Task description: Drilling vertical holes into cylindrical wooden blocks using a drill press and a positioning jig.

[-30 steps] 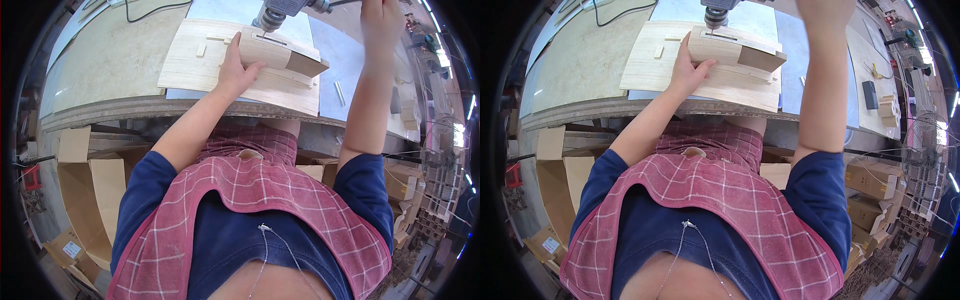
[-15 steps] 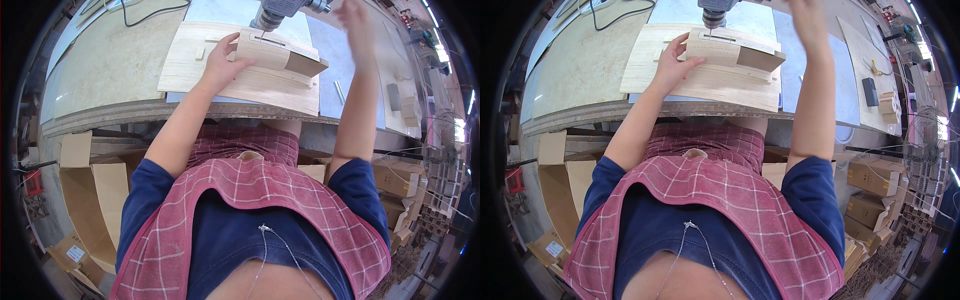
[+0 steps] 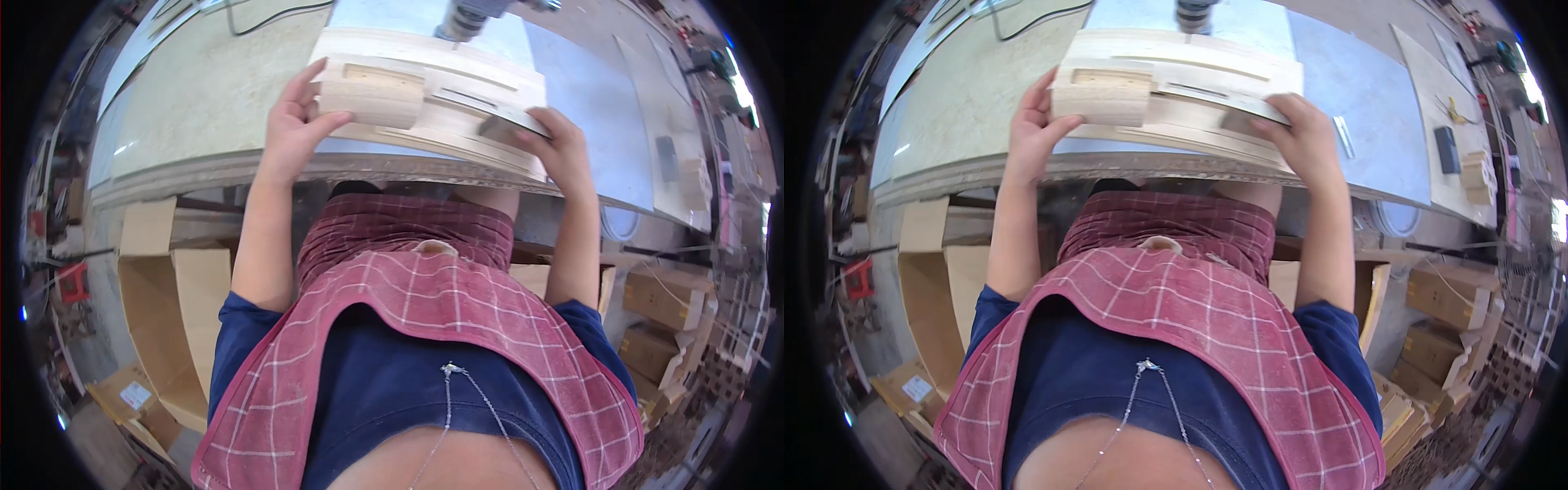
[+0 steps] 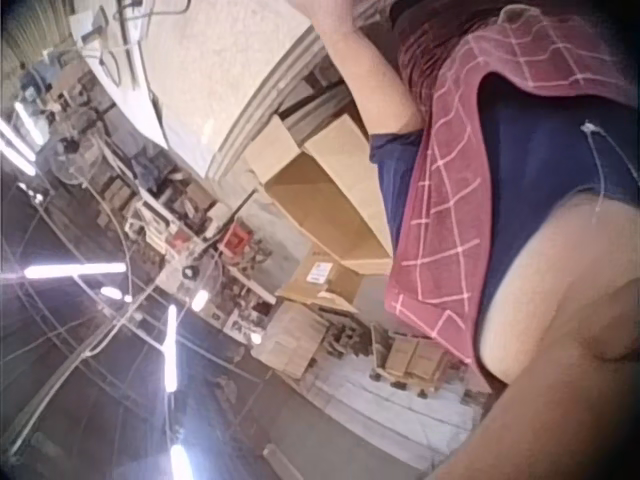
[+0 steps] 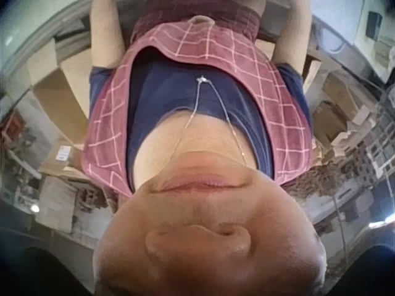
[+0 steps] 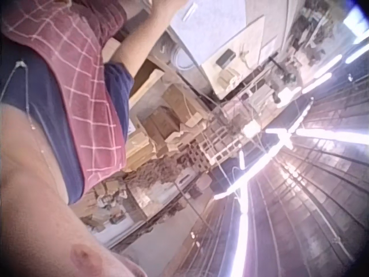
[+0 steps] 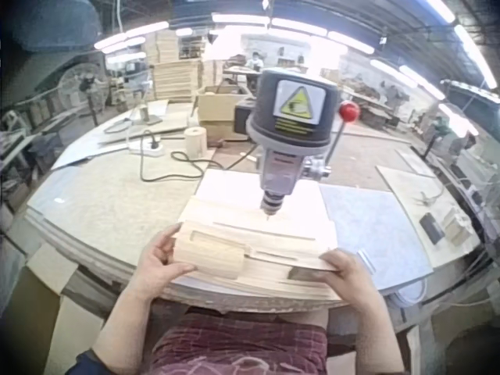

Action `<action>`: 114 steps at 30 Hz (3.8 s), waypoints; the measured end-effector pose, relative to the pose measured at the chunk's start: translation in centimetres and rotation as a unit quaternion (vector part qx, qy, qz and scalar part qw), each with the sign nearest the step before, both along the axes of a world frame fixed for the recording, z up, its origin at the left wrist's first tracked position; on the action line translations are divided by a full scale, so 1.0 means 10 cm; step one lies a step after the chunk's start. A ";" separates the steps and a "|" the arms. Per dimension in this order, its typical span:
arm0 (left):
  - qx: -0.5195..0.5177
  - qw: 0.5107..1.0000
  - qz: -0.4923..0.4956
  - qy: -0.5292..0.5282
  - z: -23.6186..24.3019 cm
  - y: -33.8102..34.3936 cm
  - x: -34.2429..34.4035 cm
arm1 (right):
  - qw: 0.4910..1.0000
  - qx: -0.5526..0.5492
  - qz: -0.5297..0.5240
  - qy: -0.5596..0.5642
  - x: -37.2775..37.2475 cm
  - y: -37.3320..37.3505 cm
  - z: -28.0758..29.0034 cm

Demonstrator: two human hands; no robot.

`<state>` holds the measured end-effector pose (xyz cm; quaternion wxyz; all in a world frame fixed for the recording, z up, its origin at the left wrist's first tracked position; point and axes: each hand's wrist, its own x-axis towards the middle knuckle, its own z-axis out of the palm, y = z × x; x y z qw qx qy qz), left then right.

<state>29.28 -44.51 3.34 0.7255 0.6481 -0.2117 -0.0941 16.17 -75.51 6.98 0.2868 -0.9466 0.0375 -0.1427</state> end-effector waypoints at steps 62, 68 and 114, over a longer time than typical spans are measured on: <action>-0.115 0.654 0.650 0.369 -1.25 4.95 -1.50 | 0.777 -0.316 0.527 -0.135 2.45 4.67 -0.88; -0.026 0.665 0.593 0.454 -1.85 4.96 -1.25 | 0.784 -0.362 0.468 -0.188 2.35 4.78 -0.98; 0.564 0.661 0.090 0.487 -3.39 4.14 -0.72 | 0.812 -0.319 0.468 -0.142 2.36 4.80 -0.96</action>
